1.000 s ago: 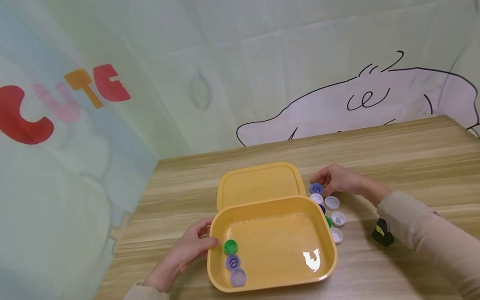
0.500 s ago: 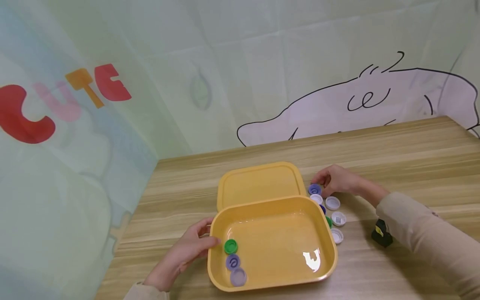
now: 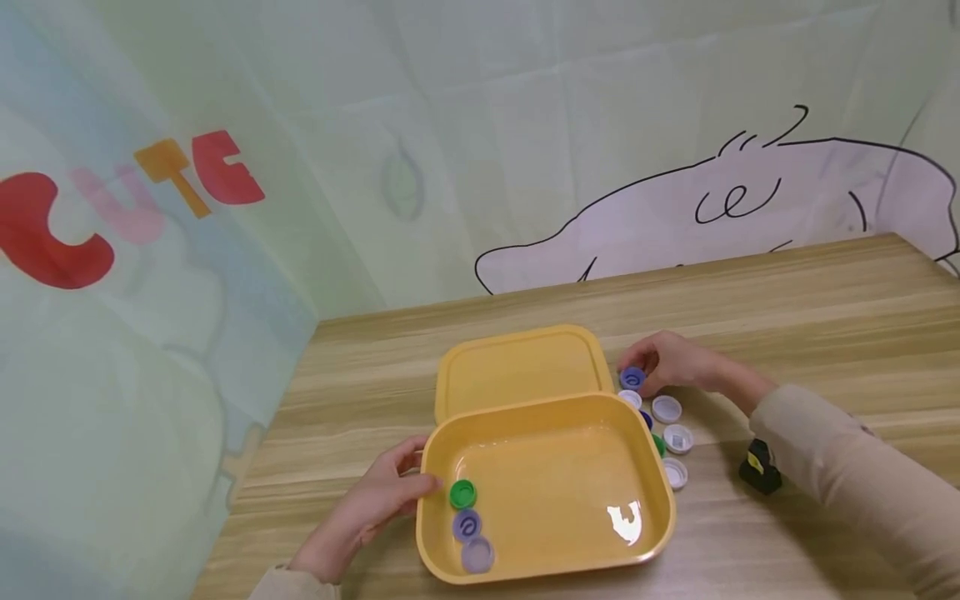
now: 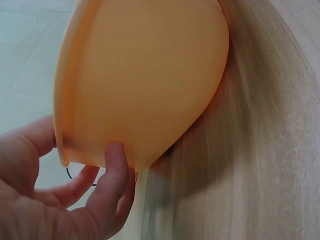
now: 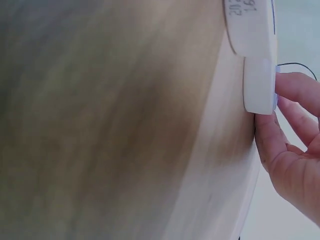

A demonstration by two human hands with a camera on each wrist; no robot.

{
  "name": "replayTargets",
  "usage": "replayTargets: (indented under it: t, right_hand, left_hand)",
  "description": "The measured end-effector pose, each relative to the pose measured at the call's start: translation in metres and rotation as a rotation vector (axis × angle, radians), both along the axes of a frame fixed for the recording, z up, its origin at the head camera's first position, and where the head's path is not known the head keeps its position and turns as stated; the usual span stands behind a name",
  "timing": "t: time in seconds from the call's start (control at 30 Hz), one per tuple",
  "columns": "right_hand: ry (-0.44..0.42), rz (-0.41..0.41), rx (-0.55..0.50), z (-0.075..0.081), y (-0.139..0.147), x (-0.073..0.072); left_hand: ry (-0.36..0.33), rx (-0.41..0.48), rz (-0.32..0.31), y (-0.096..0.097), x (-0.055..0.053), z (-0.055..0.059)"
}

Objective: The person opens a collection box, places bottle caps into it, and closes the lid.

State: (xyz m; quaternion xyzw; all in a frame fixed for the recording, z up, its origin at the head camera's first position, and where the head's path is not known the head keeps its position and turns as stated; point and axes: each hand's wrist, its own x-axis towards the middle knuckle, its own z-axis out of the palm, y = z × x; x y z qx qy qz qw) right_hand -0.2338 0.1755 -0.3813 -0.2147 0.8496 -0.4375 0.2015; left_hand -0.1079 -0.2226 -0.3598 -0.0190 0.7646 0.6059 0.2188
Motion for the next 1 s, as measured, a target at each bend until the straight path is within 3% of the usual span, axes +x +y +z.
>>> replayTargets:
  t: [0.63,1.0]
  right_hand:
    - [-0.017,-0.090,-0.062,0.021,-0.005,0.003]
    - [-0.005,-0.083,-0.061,0.031,-0.014,0.006]
  left_hand:
    - [-0.003,0.002,0.002,0.001,0.001,0.000]
    - [-0.009,-0.001,-0.001,0.000,0.001,-0.001]
